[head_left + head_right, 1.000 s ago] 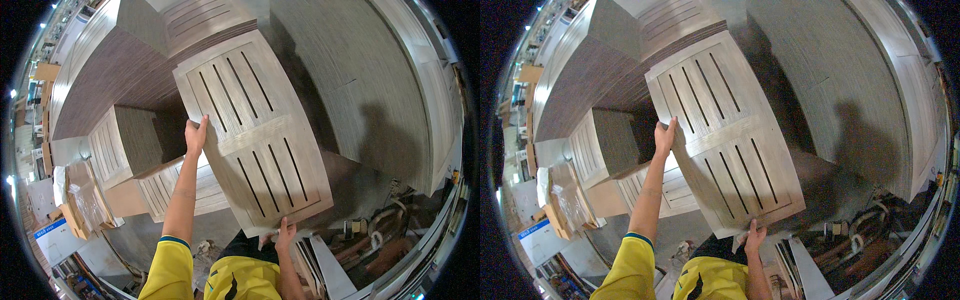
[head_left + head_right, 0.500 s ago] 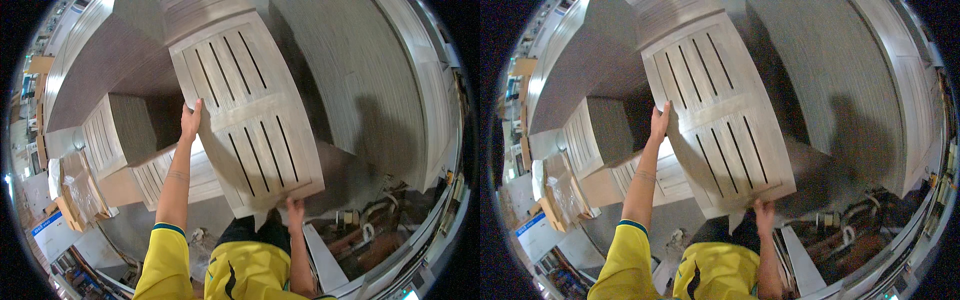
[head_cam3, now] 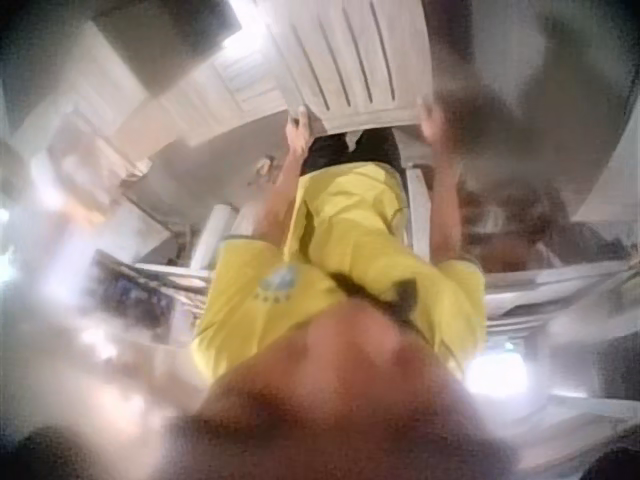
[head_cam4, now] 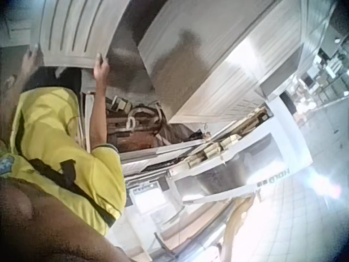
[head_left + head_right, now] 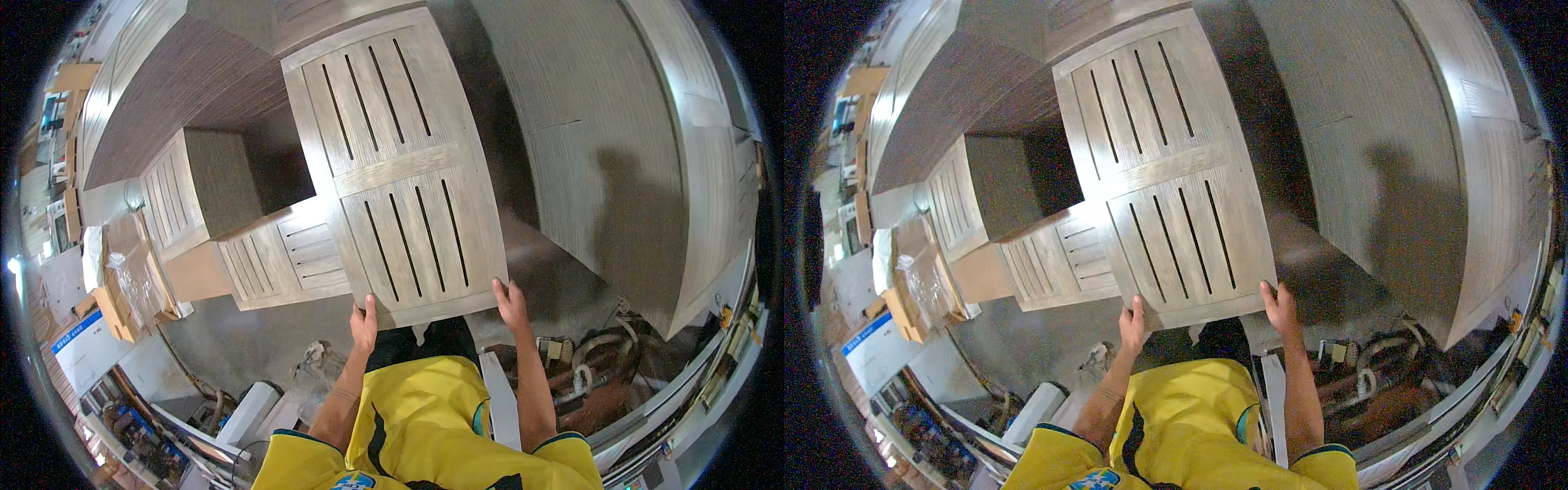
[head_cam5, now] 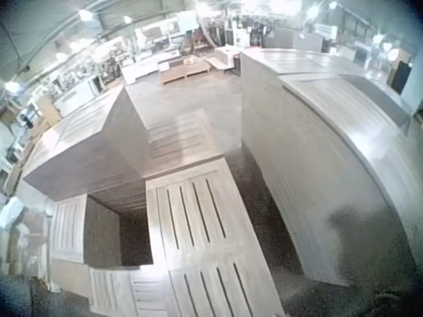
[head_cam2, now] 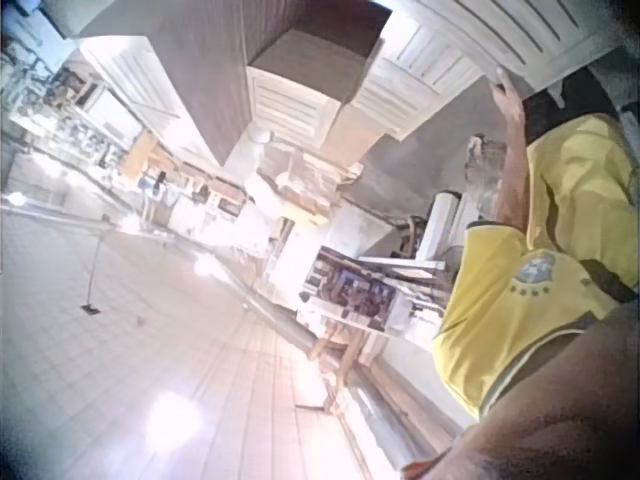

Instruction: The person operates a CNC router by placing wooden panels onto the machine bed, closing the lid, and waiting for the cycle to complete. They then remove the finished panels and stack them on a nearby table, repeating the process for multiple pieces.

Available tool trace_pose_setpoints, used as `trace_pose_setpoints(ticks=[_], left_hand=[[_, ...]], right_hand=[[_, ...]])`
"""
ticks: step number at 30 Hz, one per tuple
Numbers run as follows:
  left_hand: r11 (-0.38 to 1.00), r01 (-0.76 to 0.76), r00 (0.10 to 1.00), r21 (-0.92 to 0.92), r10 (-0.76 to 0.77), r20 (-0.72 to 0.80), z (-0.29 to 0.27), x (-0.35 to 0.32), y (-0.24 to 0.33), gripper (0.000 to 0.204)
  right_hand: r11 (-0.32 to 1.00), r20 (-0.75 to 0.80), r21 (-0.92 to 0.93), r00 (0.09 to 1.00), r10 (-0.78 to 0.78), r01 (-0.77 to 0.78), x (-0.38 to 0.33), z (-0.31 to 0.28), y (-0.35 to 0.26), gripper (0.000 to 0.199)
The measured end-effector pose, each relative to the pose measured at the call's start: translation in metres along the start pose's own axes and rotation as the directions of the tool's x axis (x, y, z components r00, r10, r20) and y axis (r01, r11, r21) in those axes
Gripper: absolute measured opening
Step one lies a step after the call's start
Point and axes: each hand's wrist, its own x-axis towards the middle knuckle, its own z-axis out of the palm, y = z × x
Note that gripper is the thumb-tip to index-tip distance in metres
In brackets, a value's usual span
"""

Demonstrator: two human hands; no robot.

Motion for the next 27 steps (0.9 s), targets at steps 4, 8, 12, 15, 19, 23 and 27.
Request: trace_pose_setpoints(ticks=[4,8,12,15,19,23,27], left_hand=[[0.997,-0.073,0.994,-0.014,0.071,-0.085,0.001,-0.001,0.001,0.072],[0.961,0.21,0.978,0.18,-0.207,-0.038,-0.022,0.028,0.054,0.082],[0.965,-0.238,0.967,0.105,0.246,-0.064,-0.035,0.141,0.132,0.08],[0.883,-0.372,0.887,0.287,0.429,-0.169,-0.028,0.214,0.255,0.071],[0.831,-0.458,0.822,0.315,0.531,-0.205,-0.04,0.274,0.346,0.074],[0.853,-0.498,0.828,0.16,0.522,-0.205,-0.031,0.286,0.364,0.076],[0.881,-0.393,0.884,0.264,0.441,-0.157,-0.046,0.296,0.369,0.078]], right_hand=[[0.988,0.04,0.144,0.998,-0.057,0.051,0.005,-0.002,0.0,0.061],[0.996,0.214,0.072,0.976,0.038,-0.055,0.059,-0.028,-0.058,0.056],[0.992,0.135,0.025,0.983,-0.124,0.122,0.173,-0.013,-0.15,0.059],[0.927,0.002,0.026,0.927,-0.375,0.374,0.267,-0.005,-0.212,0.071],[0.898,0.086,0.05,0.894,-0.44,0.437,0.332,-0.017,-0.289,0.081],[0.898,-0.081,-0.021,0.895,-0.439,0.438,0.365,0.002,-0.304,0.081],[0.916,0.049,-0.073,0.919,-0.391,0.394,0.354,-0.017,-0.326,0.081]])
